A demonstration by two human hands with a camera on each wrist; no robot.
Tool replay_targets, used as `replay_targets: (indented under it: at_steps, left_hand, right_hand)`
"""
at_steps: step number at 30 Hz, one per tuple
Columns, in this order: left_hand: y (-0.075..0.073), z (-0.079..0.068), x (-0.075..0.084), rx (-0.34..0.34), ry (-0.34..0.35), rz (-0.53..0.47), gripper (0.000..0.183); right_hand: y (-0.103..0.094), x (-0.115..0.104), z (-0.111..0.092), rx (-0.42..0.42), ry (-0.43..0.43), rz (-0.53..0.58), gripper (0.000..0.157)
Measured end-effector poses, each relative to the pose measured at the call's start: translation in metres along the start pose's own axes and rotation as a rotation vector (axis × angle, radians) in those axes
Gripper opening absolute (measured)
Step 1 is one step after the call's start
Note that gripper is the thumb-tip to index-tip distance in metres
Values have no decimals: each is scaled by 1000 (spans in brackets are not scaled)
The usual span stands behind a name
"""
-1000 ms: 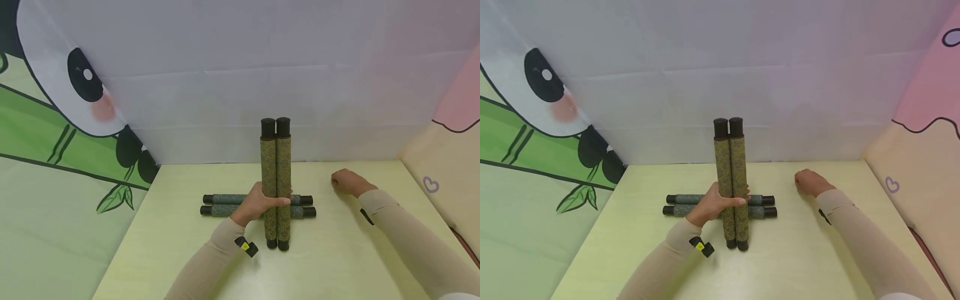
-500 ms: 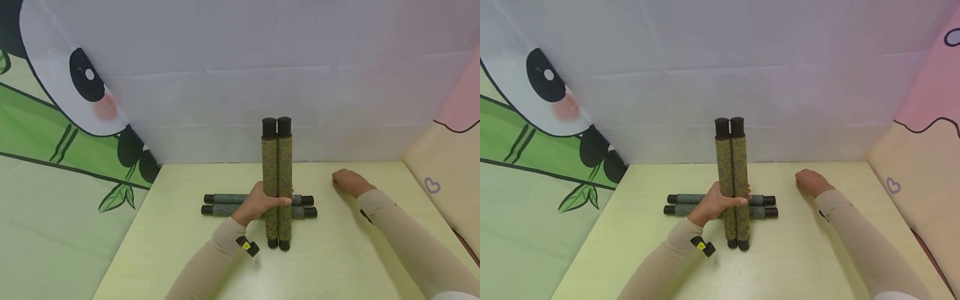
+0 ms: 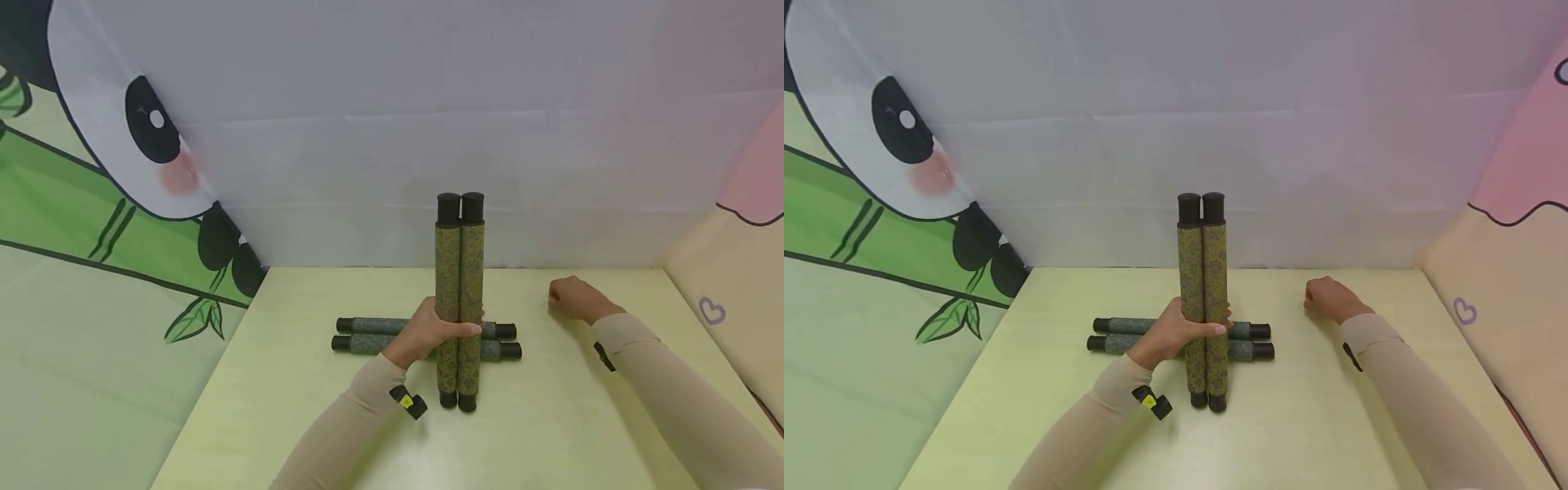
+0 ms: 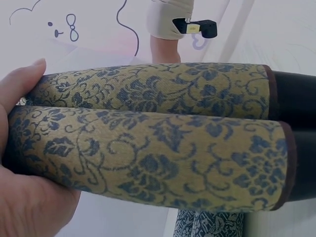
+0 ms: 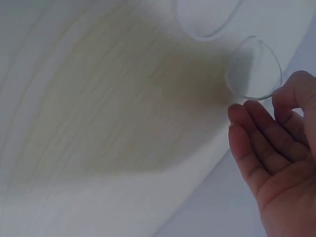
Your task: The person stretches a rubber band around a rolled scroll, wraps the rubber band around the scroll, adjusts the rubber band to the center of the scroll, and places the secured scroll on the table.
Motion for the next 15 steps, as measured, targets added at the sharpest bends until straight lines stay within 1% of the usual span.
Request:
replay_targets:
  at_steps: [3, 7, 10, 12, 15]
  left_hand:
    - [0, 0, -1, -4, 2, 0, 40]
    - [1, 1, 0, -9, 6, 3, 38]
    - [0, 2, -2, -7, -3, 5, 37]
    - [0, 3, -3, -1, -8, 5, 37]
    - [-2, 3, -5, 11, -13, 11, 37]
  right_hand:
    - [-7, 0, 0, 42, 6, 71, 13]
    - [-23, 1, -2, 151, 20, 177, 15]
    - [-35, -1, -6, 214, 25, 269, 20]
    - [-41, -5, -9, 237, 19, 338, 24]
    - [-47, -9, -12, 233, 19, 490, 30]
Point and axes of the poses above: each hand's wrist, its own z-axis towards the middle knuckle, its own y-axis out of the palm, x = y × z, the point moved 10 cm from there along z, towards the middle knuckle, and after that the axes turned 3 degrees about y, right-handed, at the moved point
